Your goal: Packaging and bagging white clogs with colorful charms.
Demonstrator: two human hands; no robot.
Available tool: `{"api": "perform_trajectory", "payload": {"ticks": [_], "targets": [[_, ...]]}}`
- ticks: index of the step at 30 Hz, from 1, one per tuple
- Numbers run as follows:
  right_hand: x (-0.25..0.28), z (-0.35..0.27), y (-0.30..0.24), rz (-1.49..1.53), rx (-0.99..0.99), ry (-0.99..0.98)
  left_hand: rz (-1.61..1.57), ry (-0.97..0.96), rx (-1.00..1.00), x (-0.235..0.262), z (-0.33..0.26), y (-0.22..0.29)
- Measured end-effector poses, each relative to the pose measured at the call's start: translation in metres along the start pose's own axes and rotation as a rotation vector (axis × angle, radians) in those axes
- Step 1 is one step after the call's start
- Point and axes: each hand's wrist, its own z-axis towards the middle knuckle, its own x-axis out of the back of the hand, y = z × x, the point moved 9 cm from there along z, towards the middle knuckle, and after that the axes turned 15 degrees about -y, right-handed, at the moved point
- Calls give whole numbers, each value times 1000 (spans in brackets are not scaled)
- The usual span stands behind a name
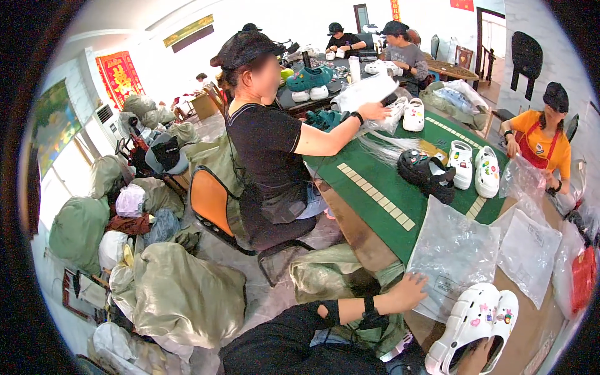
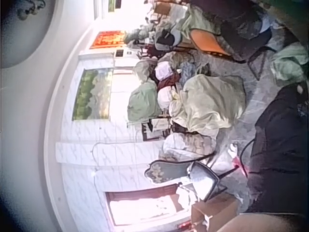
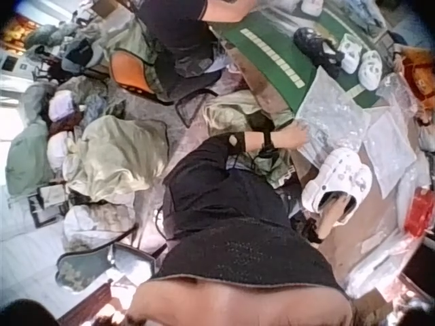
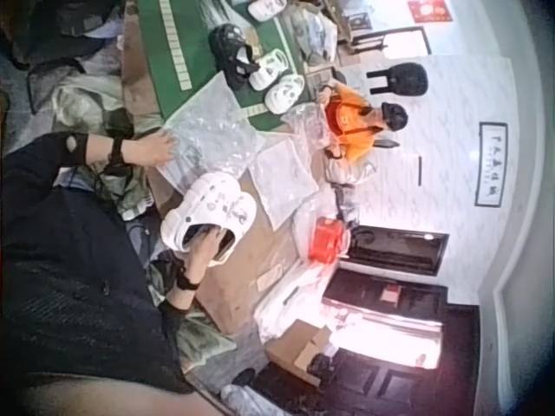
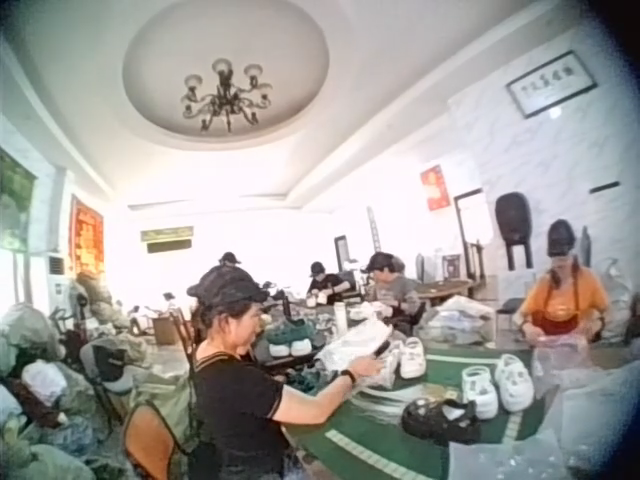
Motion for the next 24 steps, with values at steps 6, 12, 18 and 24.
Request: {"api": "perform_trajectory", "payload": {"ticks": [6,12,18,24], "targets": [[9,-4,-33,68,29,42,-62,-80,-96,-7,2,8],[44,-15,-56,479,-117,158,-13,177,-128,2,-10,-6],[48,-16,-38,478,-196,387,-90,108,-213,13,-2,0],[53,-4,-32,222,-376,240,-72,95,-222,13,-5,13]]}}
